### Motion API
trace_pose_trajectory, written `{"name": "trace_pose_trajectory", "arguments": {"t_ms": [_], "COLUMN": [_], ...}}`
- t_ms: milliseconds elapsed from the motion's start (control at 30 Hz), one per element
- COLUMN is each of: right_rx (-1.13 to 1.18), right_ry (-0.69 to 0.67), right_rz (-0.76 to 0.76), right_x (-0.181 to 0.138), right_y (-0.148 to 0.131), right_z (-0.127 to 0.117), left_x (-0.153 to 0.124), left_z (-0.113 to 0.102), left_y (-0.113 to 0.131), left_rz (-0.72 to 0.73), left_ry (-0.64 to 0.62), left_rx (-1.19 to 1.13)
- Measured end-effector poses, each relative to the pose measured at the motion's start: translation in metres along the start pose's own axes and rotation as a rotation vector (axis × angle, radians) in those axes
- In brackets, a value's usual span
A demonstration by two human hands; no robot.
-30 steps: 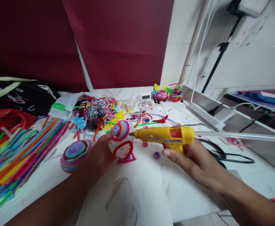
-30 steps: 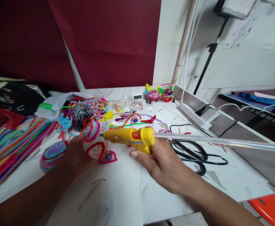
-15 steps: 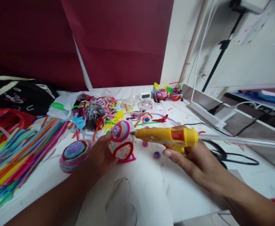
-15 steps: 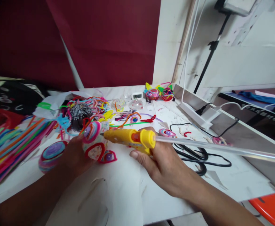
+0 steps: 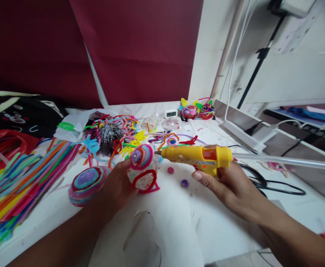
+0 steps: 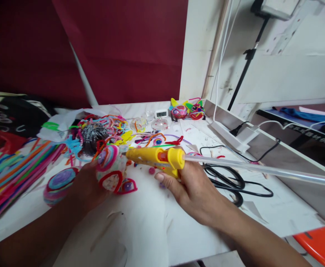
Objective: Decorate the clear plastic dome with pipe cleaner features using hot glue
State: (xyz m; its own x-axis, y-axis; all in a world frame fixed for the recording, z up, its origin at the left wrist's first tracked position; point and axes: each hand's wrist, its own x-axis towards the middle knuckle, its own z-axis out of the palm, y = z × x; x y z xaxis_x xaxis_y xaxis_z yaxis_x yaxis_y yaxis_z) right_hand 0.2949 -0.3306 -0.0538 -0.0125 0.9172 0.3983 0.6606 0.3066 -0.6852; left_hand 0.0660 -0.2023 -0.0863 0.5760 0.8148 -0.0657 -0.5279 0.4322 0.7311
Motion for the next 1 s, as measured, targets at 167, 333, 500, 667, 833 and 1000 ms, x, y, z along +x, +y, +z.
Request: {"name": "trace_pose_trajectory", "arguments": {"t_ms": [167,333,500,667,833,1000], "right_rx": [0.041,0.029,0.011,-0.015,-0.024,-0.056], "right_ry": [-0.025,-0.013,-0.023,-0.032,-0.07,-0.074], "right_rz": [0.027,-0.008,0.033,0.022,0.024,-0.012], "right_x": [-0.003,-0.005,-0.007,-0.01,-0.011,-0.014], "right_y": [0.0,-0.003,-0.001,-0.001,-0.004,-0.005], "right_z": [0.001,0.001,0.003,0.004,0.003,0.003], "left_x": [0.002,0.002,0.0,-0.002,-0.001,-0.001], "left_z": [-0.005,-0.005,-0.001,0.001,0.0,-0.001], "left_y": [-0.002,-0.002,0.0,0.001,0.001,0.001], "left_rz": [-0.015,-0.029,-0.023,-0.036,-0.044,-0.075], "left_ry": [0.048,0.05,0.001,0.032,-0.007,0.034], "left_rx": [-0.015,-0.004,-0.014,-0.039,-0.061,-0.044]}}
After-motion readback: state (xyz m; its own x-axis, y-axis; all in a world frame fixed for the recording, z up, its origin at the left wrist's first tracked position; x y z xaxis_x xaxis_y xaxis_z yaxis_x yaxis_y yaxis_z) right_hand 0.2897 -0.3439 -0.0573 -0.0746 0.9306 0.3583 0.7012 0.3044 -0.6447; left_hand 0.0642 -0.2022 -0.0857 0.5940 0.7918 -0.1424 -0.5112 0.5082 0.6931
